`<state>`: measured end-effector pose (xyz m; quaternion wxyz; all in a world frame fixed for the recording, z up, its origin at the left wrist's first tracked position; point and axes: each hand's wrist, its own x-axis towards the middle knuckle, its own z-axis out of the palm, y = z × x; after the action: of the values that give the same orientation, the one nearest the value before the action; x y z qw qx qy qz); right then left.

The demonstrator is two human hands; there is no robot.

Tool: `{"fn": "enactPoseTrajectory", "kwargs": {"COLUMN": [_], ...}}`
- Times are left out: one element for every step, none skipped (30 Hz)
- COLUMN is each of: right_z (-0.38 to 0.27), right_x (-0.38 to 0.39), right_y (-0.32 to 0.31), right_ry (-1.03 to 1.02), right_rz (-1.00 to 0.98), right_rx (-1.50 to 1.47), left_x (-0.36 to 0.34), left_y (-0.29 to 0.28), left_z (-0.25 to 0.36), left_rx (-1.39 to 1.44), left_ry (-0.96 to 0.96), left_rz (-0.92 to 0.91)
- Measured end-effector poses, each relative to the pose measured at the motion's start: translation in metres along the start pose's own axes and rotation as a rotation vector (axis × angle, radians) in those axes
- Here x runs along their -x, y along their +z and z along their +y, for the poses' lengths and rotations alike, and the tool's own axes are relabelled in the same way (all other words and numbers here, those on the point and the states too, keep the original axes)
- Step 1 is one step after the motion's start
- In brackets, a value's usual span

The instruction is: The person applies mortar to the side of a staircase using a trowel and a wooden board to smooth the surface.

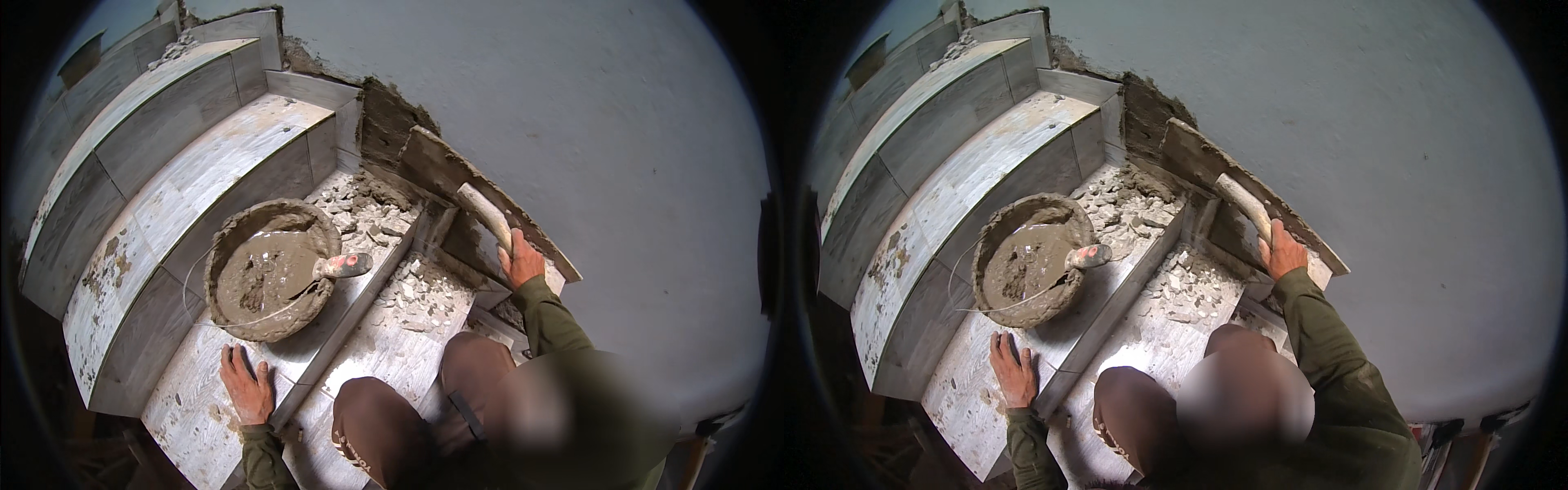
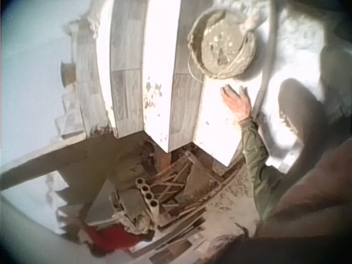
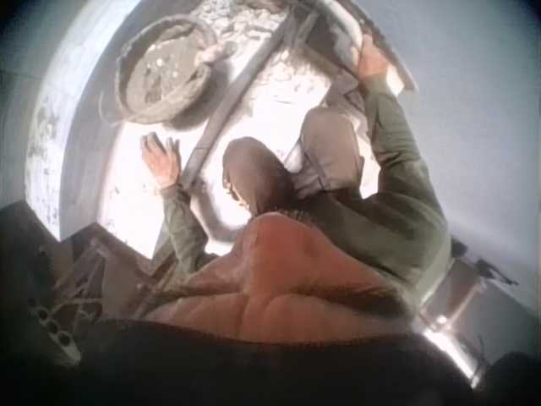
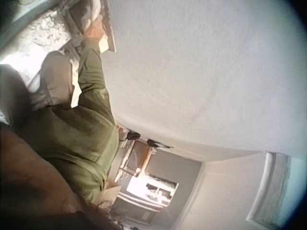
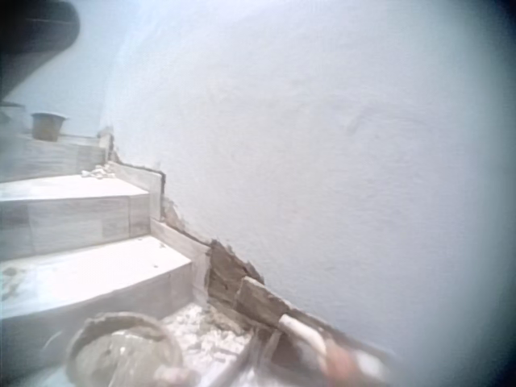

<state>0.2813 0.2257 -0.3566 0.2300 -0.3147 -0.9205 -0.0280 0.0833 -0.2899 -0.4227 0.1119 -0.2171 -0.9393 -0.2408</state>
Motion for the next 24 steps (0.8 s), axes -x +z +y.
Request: {"fn": "enactPoseTrajectory", "kwargs": {"right_z": [0.004, 0.007, 0.009, 0.012, 0.014, 0.016, 0.019, 0.02, 0.021, 0.019, 0.015, 0.011, 0.003, -0.008, -0.018, -0.021, -0.023, -0.024, -0.02, -0.017, -0.014, -0.009, -0.004, 0.0], "right_x": [0.0, 0.001, 0.006, 0.012, 0.017, 0.02, 0.021, 0.019, 0.016, 0.013, 0.008, 0.001, -0.007, -0.016, -0.023, -0.028, -0.031, -0.034, -0.033, -0.029, -0.022, -0.013, -0.004, 0.004], "right_y": [-0.002, -0.004, -0.006, -0.008, -0.009, -0.009, -0.006, -0.002, 0.002, 0.005, 0.009, 0.014, 0.017, 0.018, 0.016, 0.013, 0.011, 0.009, 0.009, 0.008, 0.006, 0.002, 0.0, 0.0], "right_ry": [-0.037, -0.075, -0.047, -0.054, -0.049, -0.044, -0.052, -0.055, -0.052, -0.05, -0.059, -0.061, -0.063, -0.065, -0.046, -0.051, -0.046, -0.042, -0.041, -0.05, -0.034, -0.017, -0.035, -0.046], "right_rz": [0.046, 0.092, 0.07, 0.069, 0.018, -0.032, -0.027, -0.025, -0.046, -0.068, -0.051, -0.048, -0.022, 0.005, 0.01, 0.011, 0.034, 0.057, 0.078, 0.075, 0.121, 0.167, 0.206, 0.202], "right_rx": [-0.014, -0.028, -0.048, -0.047, -0.024, -0.001, -0.006, -0.003, 0.013, 0.024, 0.008, 0.007, -0.004, -0.013, -0.027, -0.027, -0.046, -0.066, -0.09, -0.088, -0.114, -0.134, -0.151, -0.149], "left_x": [0.0, 0.001, 0.001, 0.0, 0.001, 0.001, 0.0, 0.0, -0.001, -0.001, -0.001, -0.002, -0.001, -0.001, -0.001, -0.001, -0.001, -0.001, 0.0, 0.0, 0.0, -0.001, -0.001, 0.0], "left_y": [0.0, -0.001, -0.001, -0.001, -0.002, -0.003, -0.003, -0.003, -0.003, -0.003, -0.003, -0.002, -0.002, -0.003, -0.003, -0.003, -0.003, -0.003, -0.003, -0.003, -0.004, -0.004, -0.005, -0.006], "left_z": [0.002, 0.003, 0.002, 0.002, 0.002, 0.002, 0.003, 0.005, 0.006, 0.006, 0.007, 0.007, 0.004, 0.003, 0.002, 0.002, 0.002, 0.002, 0.002, 0.003, 0.003, 0.003, 0.004, 0.003], "left_rx": [0.021, 0.042, 0.044, 0.031, 0.017, 0.017, 0.019, 0.021, 0.024, 0.02, 0.016, 0.016, 0.006, -0.003, -0.004, 0.006, 0.017, 0.019, 0.024, 0.028, 0.03, 0.024, 0.015, 0.019], "left_ry": [-0.005, -0.011, -0.019, -0.017, -0.016, -0.024, -0.026, -0.028, -0.029, -0.028, -0.026, -0.027, -0.024, -0.021, -0.023, -0.019, -0.014, -0.018, -0.019, -0.021, -0.03, -0.034, -0.041, -0.051], "left_rz": [-0.001, -0.002, 0.0, -0.001, -0.002, -0.001, -0.009, -0.017, -0.014, -0.012, -0.011, -0.007, -0.009, -0.01, -0.009, -0.001, 0.008, 0.01, 0.013, 0.017, 0.017, 0.008, 0.0, 0.001]}}
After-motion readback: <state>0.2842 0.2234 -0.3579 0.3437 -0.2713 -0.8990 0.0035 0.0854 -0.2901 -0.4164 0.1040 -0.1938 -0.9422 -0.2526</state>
